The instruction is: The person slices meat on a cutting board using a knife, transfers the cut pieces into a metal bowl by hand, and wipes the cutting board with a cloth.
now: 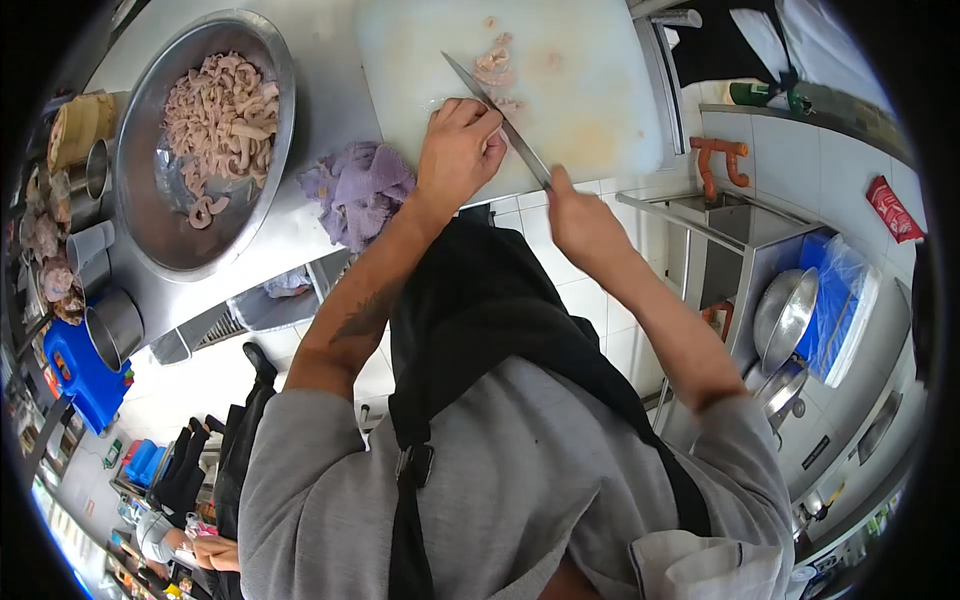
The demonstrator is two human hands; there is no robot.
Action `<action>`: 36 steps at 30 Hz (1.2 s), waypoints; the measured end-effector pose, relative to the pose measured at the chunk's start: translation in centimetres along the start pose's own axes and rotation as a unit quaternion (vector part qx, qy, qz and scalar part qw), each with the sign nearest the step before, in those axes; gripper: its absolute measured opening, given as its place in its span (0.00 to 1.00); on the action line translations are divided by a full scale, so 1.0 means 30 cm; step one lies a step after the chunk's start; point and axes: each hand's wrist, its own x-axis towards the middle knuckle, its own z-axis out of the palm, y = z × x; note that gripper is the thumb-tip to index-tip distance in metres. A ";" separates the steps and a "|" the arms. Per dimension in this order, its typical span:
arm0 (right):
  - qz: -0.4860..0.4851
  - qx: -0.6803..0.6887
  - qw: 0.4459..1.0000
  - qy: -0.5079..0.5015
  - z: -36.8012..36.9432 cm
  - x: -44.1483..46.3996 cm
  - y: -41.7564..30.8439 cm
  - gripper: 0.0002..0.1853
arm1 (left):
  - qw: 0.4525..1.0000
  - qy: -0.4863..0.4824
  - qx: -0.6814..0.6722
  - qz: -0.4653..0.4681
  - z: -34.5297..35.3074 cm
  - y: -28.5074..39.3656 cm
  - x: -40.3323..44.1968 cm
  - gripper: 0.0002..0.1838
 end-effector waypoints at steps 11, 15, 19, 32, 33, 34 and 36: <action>0.032 0.138 0.990 -0.014 -0.233 0.140 -0.043 0.13 | 0.990 0.093 -0.053 -0.087 -0.057 0.088 0.020 0.17; 0.068 0.092 0.993 0.029 -0.286 0.016 -0.030 0.12 | 0.999 0.002 0.049 -0.013 -0.031 0.004 -0.010 0.24; 0.029 0.001 0.998 0.047 -0.246 -0.080 -0.012 0.11 | 0.997 0.047 0.058 0.004 -0.066 0.031 0.010 0.25; 0.044 -0.022 0.999 0.002 -0.139 -0.163 -0.064 0.10 | 0.998 -0.054 -0.013 -0.005 -0.106 0.055 -0.011 0.21; 0.045 -0.023 0.999 0.000 -0.152 -0.178 -0.071 0.10 | 0.999 -0.041 -0.009 0.019 -0.082 0.028 -0.012 0.17; 0.047 -0.033 0.998 -0.015 -0.171 -0.208 -0.079 0.09 | 0.999 -0.027 -0.006 0.043 -0.071 0.016 -0.008 0.13; 0.052 -0.051 0.997 -0.033 -0.209 -0.263 -0.094 0.09 | 0.999 -0.013 -0.012 0.039 -0.049 0.005 -0.008 0.11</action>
